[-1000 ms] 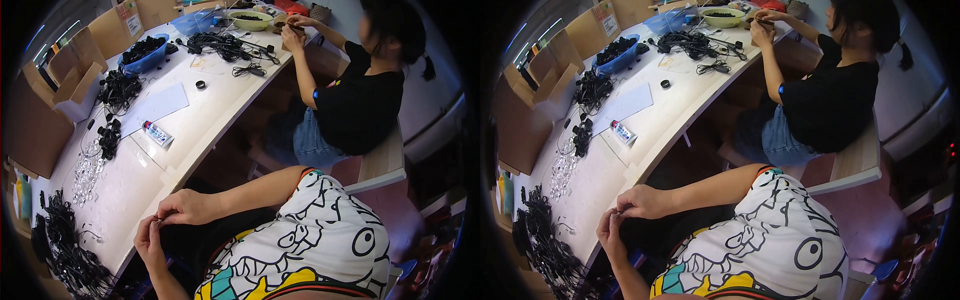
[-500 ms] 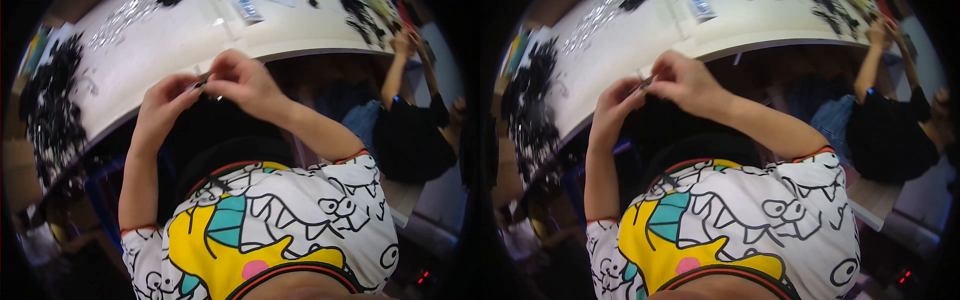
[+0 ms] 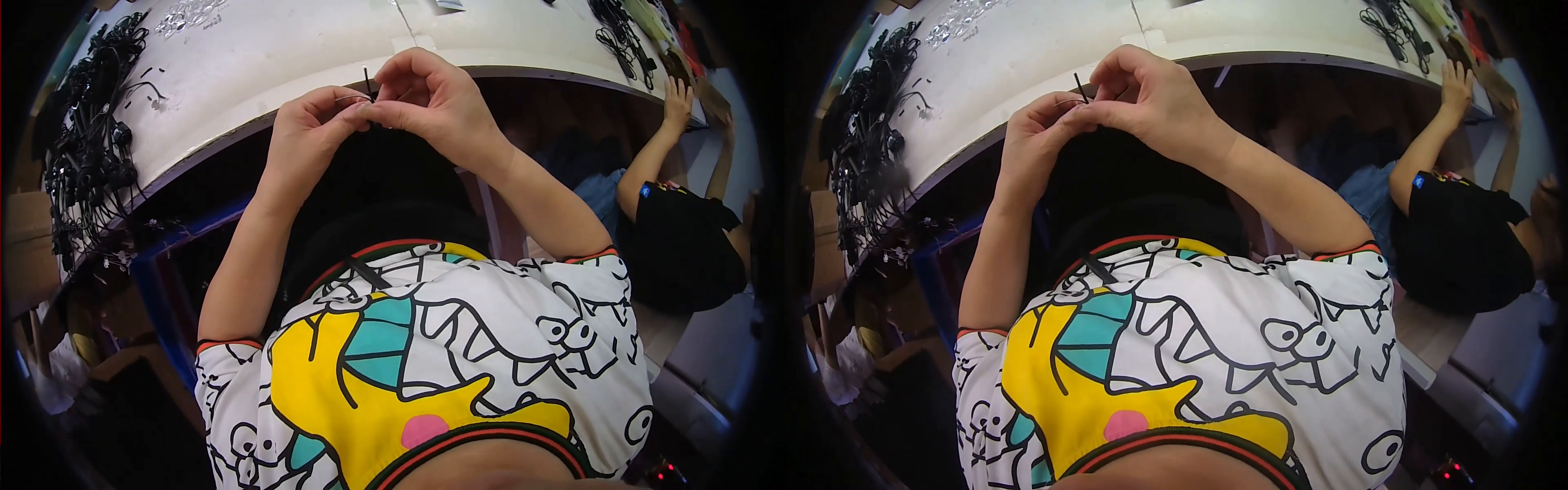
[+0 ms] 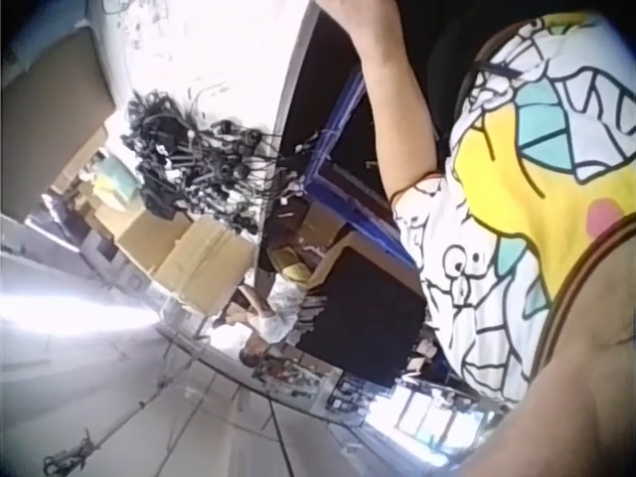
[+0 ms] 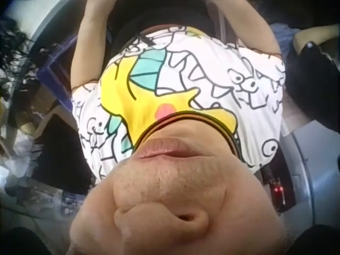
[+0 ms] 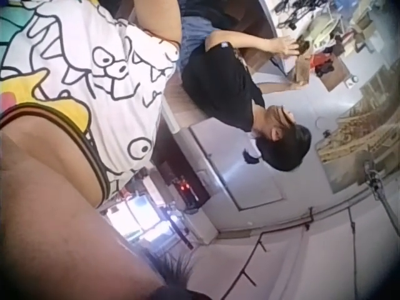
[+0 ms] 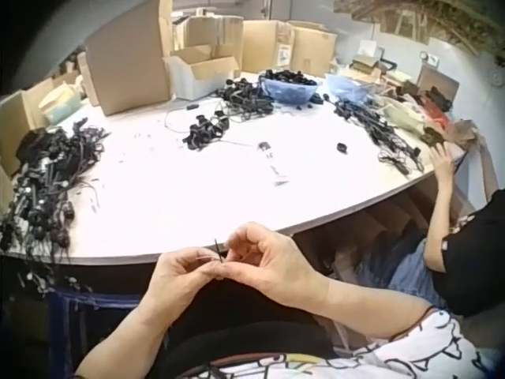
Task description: The person assembles small electronic components by applying glue from a glue dispenser to a plastic housing, then inserting electronic parts and wires into the housing by hand.
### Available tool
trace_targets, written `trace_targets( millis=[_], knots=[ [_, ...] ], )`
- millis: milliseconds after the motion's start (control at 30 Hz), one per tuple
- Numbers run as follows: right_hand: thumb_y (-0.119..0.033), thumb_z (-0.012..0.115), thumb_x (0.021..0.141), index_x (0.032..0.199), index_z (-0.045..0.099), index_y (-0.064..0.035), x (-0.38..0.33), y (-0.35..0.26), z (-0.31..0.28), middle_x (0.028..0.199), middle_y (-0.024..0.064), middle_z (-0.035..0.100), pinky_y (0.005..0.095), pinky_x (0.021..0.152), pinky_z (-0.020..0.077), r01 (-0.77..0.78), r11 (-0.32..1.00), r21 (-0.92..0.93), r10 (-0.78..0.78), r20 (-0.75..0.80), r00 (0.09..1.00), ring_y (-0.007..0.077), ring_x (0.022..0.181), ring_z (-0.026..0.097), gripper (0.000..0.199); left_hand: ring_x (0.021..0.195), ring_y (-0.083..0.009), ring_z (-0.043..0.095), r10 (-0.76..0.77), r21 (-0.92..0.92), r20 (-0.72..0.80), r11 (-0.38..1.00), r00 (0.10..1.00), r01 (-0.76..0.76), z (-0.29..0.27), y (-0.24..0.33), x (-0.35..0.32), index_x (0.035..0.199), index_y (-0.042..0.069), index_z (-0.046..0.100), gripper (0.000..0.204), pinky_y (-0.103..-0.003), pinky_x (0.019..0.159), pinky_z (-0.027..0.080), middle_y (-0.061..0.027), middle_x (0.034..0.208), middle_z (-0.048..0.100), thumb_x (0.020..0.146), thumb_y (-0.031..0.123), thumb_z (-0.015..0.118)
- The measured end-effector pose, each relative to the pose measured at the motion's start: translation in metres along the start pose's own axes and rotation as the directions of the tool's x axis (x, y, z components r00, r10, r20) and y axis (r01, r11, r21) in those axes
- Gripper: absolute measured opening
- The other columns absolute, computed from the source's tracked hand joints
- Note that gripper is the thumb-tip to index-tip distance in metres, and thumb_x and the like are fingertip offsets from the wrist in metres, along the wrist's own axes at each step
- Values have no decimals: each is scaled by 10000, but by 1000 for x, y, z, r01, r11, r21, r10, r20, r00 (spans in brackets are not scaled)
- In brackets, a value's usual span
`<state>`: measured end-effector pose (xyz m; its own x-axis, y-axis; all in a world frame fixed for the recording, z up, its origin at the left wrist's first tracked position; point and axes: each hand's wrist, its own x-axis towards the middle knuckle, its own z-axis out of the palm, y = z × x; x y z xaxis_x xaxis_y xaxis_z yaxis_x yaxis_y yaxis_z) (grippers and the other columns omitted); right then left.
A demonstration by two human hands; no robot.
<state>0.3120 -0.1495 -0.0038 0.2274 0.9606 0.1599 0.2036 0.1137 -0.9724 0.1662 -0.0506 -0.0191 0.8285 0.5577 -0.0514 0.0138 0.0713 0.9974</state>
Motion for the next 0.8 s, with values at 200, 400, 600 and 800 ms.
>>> trace_targets(
  millis=[200, 400, 600, 800],
  knots=[
    [-81, 631, 761, 900, 559, 4, 7, -3, -4, 747, 27, 551, 165, 565, 436, 176, 923, -342, -182, 16, 983, 60, 634, 534, 178, 764, -86, 553, 36, 89, 49, 995, 998, -40, 6, -3, 8, 917, -16, 577, 150, -205, 734, 440, -40, 825, 598, 801, 78, 576],
    [-97, 587, 795, 861, 570, 10, 1, -19, -8, 726, 31, 570, 182, 552, 447, -76, 997, -24, 75, -40, 996, 63, 628, 544, 128, 803, -95, 546, 118, -74, 111, 991, 987, -110, 17, 0, 10, 923, -14, 561, 120, -221, 740, 445, -42, 838, 594, 837, 37, 494],
    [-69, 571, 797, 798, 582, 23, -1, -26, -16, 673, 38, 582, 189, 512, 443, -32, 993, 117, 38, -55, 998, 78, 549, 546, 93, 777, -100, 551, 185, -143, 235, 978, 954, -155, 18, -3, 15, 992, -23, 547, 174, -209, 718, 442, -48, 851, 591, 862, 67, 472],
    [-74, 576, 792, 804, 574, 9, 1, -30, -20, 651, 61, 580, 200, 510, 436, -111, 987, 113, 104, 59, 993, 90, 567, 549, 84, 809, -125, 528, 212, -79, 215, 977, 953, -199, 23, -6, 11, 950, -23, 543, 195, -239, 752, 404, -68, 836, 573, 854, 96, 423]
  ],
)
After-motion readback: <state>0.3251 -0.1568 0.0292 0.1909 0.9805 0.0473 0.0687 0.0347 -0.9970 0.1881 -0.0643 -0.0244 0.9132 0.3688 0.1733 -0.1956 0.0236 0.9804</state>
